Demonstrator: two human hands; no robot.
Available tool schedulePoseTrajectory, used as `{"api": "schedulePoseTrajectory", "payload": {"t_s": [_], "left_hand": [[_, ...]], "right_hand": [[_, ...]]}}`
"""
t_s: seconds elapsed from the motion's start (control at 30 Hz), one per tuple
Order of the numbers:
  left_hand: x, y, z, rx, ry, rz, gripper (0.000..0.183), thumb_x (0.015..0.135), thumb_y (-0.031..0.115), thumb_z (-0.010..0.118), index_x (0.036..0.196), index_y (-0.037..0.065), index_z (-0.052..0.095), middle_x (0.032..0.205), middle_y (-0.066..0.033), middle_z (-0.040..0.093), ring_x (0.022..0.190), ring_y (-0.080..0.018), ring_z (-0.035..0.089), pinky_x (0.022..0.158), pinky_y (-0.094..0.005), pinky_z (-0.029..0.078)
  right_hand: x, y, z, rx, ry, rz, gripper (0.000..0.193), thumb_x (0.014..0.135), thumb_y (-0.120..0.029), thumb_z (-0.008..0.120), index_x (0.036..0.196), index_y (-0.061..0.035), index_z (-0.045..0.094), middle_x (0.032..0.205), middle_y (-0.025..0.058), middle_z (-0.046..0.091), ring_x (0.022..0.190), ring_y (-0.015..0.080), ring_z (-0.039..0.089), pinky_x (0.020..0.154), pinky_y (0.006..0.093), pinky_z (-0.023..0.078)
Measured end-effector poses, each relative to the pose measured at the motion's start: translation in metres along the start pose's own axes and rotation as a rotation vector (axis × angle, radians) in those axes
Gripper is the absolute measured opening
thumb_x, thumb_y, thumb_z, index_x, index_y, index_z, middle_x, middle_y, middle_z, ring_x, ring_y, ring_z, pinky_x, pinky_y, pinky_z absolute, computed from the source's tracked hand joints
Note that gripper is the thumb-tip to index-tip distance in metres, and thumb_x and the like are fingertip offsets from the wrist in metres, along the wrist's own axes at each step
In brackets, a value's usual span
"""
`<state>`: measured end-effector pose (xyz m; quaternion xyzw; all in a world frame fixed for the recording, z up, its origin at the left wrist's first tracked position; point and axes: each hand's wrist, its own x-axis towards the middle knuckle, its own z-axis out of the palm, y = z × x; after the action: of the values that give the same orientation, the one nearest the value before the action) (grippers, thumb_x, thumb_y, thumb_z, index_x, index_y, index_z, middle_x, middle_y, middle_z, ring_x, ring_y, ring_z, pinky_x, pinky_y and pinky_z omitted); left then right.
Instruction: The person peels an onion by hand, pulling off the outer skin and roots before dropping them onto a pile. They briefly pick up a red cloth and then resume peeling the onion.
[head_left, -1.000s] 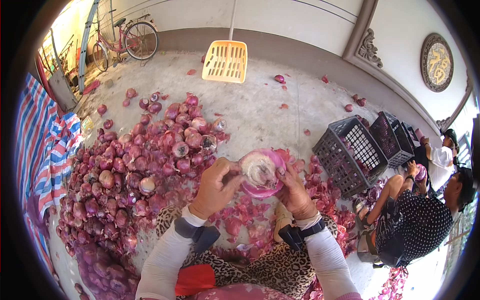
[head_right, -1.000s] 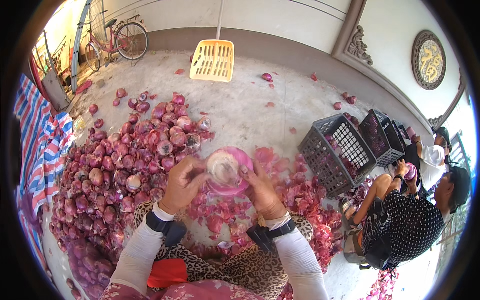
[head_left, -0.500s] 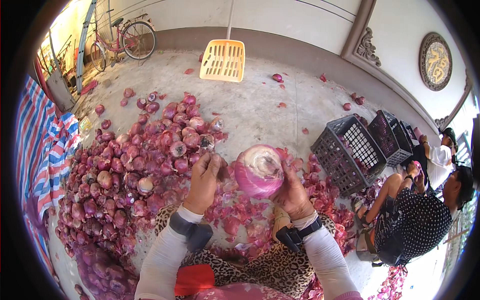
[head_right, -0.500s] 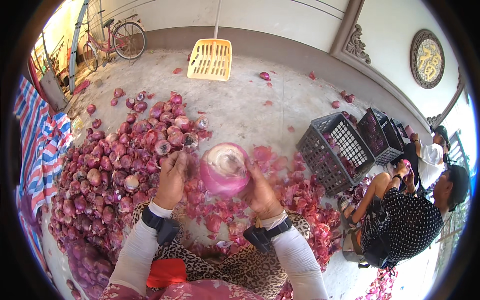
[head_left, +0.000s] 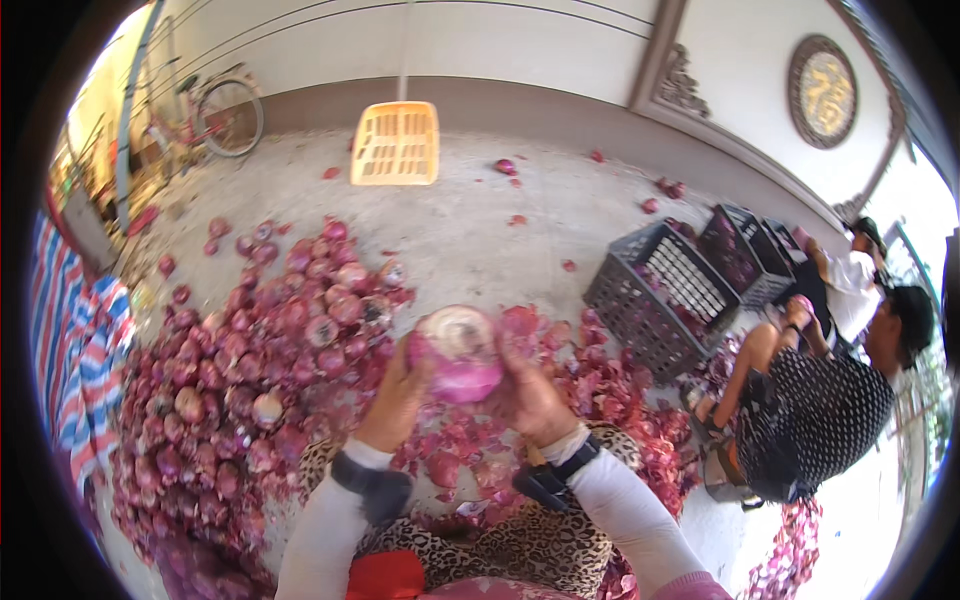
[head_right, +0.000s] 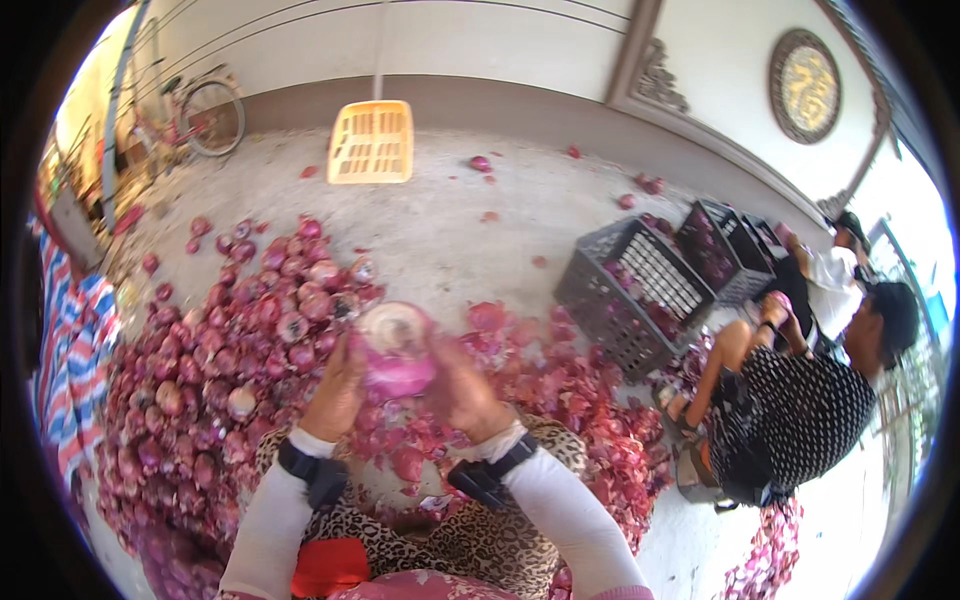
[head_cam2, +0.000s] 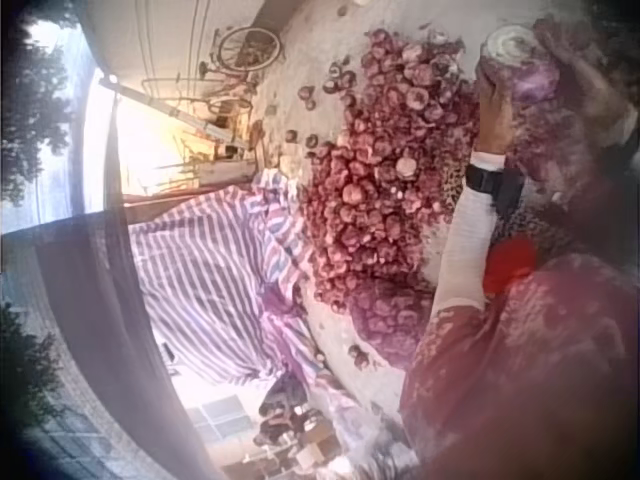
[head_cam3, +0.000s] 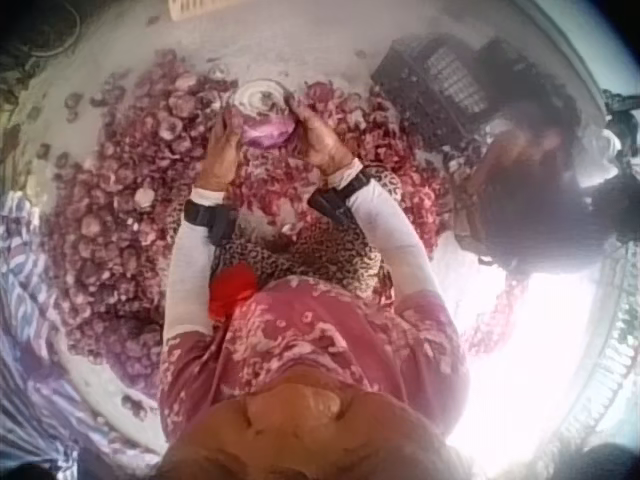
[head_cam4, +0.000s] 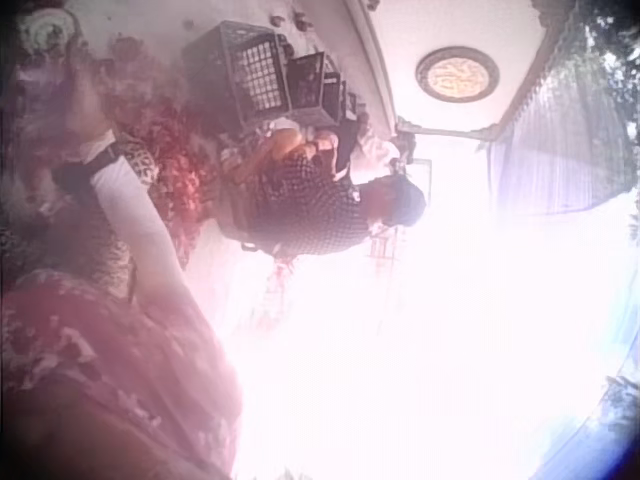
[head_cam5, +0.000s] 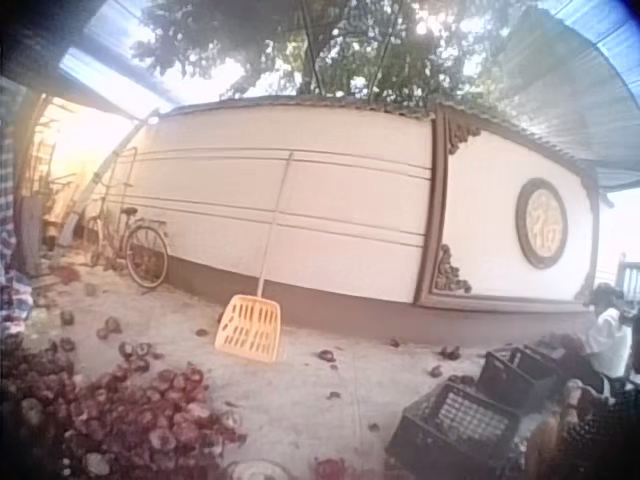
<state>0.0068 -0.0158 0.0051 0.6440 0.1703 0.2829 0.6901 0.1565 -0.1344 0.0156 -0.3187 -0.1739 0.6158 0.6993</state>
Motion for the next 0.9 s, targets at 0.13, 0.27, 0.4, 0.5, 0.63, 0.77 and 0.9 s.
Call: {"api": "schedulePoseTrajectory", "payload": {"t_s": [0.13, 0.27, 0.4, 0.5, 0.63, 0.77, 0.9], "left_hand": [[-0.003, -0.005, -0.010, -0.092, 0.002, -0.040, 0.078, 0.096, 0.050, 0.051, 0.145, -0.004, 0.024, 0.140, -0.0164, 0.042, 0.127, -0.0228, 0.041, 0.107, -0.0336, 0.033], [0.000, -0.002, 0.005, -0.122, 0.044, -0.067, 0.074, 0.097, 0.041, 0.054, 0.147, -0.002, 0.022, 0.145, -0.0141, 0.037, 0.132, -0.0221, 0.037, 0.110, -0.0336, 0.031], [0.007, 0.003, 0.018, -0.180, 0.002, -0.051, 0.058, 0.097, 0.031, 0.055, 0.140, -0.002, 0.034, 0.137, -0.0142, 0.044, 0.124, -0.0203, 0.044, 0.107, -0.0331, 0.035], [0.007, -0.002, 0.014, -0.137, 0.041, -0.151, 0.051, 0.096, 0.024, 0.059, 0.136, 0.000, 0.040, 0.131, -0.0120, 0.049, 0.117, -0.0173, 0.049, 0.100, -0.0304, 0.040], [0.007, -0.014, 0.001, -0.004, 0.035, -0.271, 0.033, 0.093, 0.015, 0.063, 0.122, 0.003, 0.052, 0.114, -0.0061, 0.060, 0.097, -0.0110, 0.056, 0.086, -0.0232, 0.044], [0.003, -0.010, -0.004, 0.006, 0.002, -0.304, 0.030, 0.093, 0.012, 0.063, 0.119, 0.001, 0.053, 0.111, -0.0069, 0.061, 0.094, -0.0110, 0.058, 0.081, -0.0215, 0.046], [0.007, -0.016, 0.002, -0.077, -0.086, -0.288, 0.037, 0.091, 0.005, 0.059, 0.126, -0.004, 0.048, 0.120, -0.0148, 0.057, 0.102, -0.0181, 0.058, 0.086, -0.0291, 0.050]], "right_hand": [[0.005, 0.007, 0.000, 0.027, 0.002, 0.027, 0.063, 0.091, -0.054, 0.055, 0.139, -0.0153, 0.042, 0.133, 0.0069, 0.053, 0.116, 0.0265, 0.057, 0.089, 0.0484, 0.052], [0.008, 0.007, -0.014, 0.086, 0.034, 0.040, 0.052, 0.092, -0.047, 0.058, 0.134, -0.0169, 0.048, 0.129, 0.0040, 0.057, 0.113, 0.0232, 0.058, 0.085, 0.0468, 0.053], [0.004, 0.006, -0.023, 0.100, 0.121, 0.044, 0.051, 0.091, -0.045, 0.059, 0.133, -0.0181, 0.048, 0.130, 0.0048, 0.055, 0.115, 0.0235, 0.056, 0.090, 0.0480, 0.049], [-0.002, -0.001, -0.045, 0.090, 0.200, 0.035, 0.054, 0.090, -0.049, 0.060, 0.133, -0.0187, 0.048, 0.132, 0.0053, 0.054, 0.118, 0.0244, 0.053, 0.094, 0.0512, 0.046], [-0.009, -0.031, -0.090, 0.273, 0.439, -0.056, 0.061, 0.085, -0.055, 0.063, 0.133, -0.0193, 0.048, 0.136, 0.0055, 0.051, 0.121, 0.0266, 0.051, 0.098, 0.0568, 0.043], [-0.027, -0.099, -0.143, 0.370, 0.667, -0.282, 0.062, 0.083, -0.053, 0.066, 0.131, -0.0181, 0.047, 0.136, 0.0090, 0.048, 0.121, 0.0311, 0.050, 0.093, 0.0581, 0.046], [-0.057, -0.198, -0.217, 0.402, 0.567, -0.823, 0.040, 0.092, -0.037, 0.059, 0.118, -0.0080, 0.052, 0.112, 0.0149, 0.060, 0.099, 0.0295, 0.062, 0.078, 0.0440, 0.056]]}}
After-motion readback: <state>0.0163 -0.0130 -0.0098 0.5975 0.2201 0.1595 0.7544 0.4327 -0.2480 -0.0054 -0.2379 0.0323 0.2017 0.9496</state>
